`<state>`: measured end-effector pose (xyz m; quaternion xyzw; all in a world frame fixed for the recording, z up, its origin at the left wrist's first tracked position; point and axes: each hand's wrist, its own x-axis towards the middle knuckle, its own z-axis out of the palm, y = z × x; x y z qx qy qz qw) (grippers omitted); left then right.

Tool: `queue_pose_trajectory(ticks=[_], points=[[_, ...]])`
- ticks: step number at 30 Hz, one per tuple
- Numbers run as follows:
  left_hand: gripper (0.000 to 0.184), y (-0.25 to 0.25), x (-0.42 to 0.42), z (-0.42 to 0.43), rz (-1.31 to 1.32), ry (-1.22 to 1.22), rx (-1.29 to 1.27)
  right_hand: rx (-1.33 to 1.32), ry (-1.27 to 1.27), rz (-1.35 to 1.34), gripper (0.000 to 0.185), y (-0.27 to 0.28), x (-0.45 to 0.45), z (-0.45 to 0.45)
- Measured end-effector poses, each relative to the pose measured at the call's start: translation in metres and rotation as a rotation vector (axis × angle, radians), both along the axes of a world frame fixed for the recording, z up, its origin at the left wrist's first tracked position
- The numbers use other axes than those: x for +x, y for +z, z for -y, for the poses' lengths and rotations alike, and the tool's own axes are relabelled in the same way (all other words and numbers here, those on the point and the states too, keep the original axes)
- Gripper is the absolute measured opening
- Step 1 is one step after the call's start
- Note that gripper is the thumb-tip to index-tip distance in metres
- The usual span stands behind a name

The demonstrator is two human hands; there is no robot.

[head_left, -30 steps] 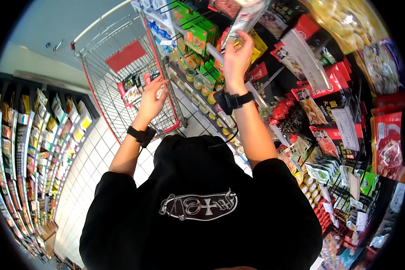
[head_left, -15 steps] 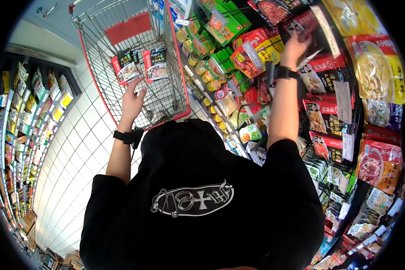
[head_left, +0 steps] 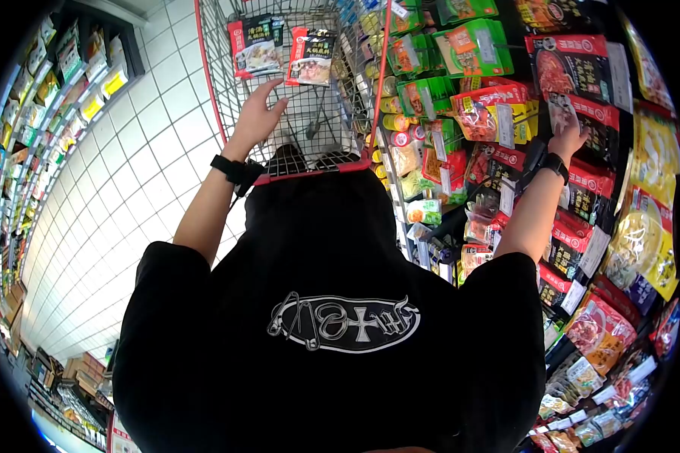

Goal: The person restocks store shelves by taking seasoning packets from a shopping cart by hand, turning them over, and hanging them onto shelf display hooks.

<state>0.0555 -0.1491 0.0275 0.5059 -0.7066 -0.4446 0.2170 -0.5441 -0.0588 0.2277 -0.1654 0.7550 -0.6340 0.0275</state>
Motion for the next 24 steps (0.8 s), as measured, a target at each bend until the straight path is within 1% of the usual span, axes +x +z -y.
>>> queue_pose_trajectory(ticks=[1,3,4,5,6,7,9,11,13,14,15,17,18,19,20,21,22,23,24], points=[[0.047,-0.005,0.002,0.001,0.030,-0.007,0.029,0.038,-0.011,0.017,0.070,-0.001,0.000,0.004],[0.046,-0.011,0.003,0.003,-0.013,0.033,0.201,-0.005,0.121,0.029,0.062,-0.007,0.014,0.008],[0.046,-0.018,0.004,0.005,0.003,0.035,0.213,-0.068,0.169,0.024,0.055,-0.022,0.012,0.004],[0.046,-0.028,0.003,0.009,0.019,0.041,0.226,-0.086,0.101,0.008,0.049,-0.023,0.054,0.012],[0.047,-0.032,0.002,0.015,0.064,0.031,0.206,-0.085,0.176,0.032,0.044,-0.032,0.080,0.017],[0.047,-0.035,0.000,0.020,0.036,0.059,0.264,-0.087,0.251,0.059,0.040,-0.041,0.105,0.024],[0.049,-0.071,-0.002,0.028,0.037,0.124,0.263,0.039,0.381,0.082,0.033,-0.055,0.179,0.043],[0.053,-0.096,-0.005,0.037,0.057,0.161,0.407,-0.029,0.552,0.256,0.028,-0.080,0.233,0.062],[0.054,-0.111,-0.011,0.034,0.106,0.192,0.402,0.009,0.737,0.324,0.025,-0.107,0.274,0.082],[0.054,-0.115,-0.014,0.033,0.088,0.207,0.423,0.010,0.862,0.350,0.023,-0.122,0.295,0.092],[0.053,-0.110,-0.019,0.031,0.030,0.263,0.513,0.009,0.986,0.375,0.022,-0.139,0.314,0.101],[0.052,-0.127,-0.024,0.028,0.002,0.318,0.519,0.075,1.111,0.315,0.026,-0.191,0.338,0.118],[0.052,-0.132,-0.026,0.027,0.010,0.347,0.543,0.189,1.104,0.442,0.031,-0.209,0.347,0.126],[0.051,-0.148,-0.026,0.023,0.029,0.369,0.557,0.303,1.095,0.569,0.036,-0.228,0.355,0.134],[0.051,-0.152,-0.027,0.020,0.001,0.398,0.595,0.361,1.105,0.593,0.041,-0.255,0.360,0.140],[0.052,-0.153,-0.028,0.016,-0.026,0.429,0.632,0.417,1.117,0.618,0.046,-0.289,0.366,0.146],[0.053,-0.148,-0.029,0.015,0.014,0.422,0.651,0.523,1.121,0.534,0.050,-0.332,0.372,0.151],[0.053,-0.157,-0.028,0.009,-0.020,0.465,0.681,0.520,1.120,0.557,0.050,-0.385,0.372,0.153],[0.052,-0.151,-0.029,0.006,-0.044,0.519,0.720,0.544,1.084,0.507,0.052,-0.438,0.372,0.155]])
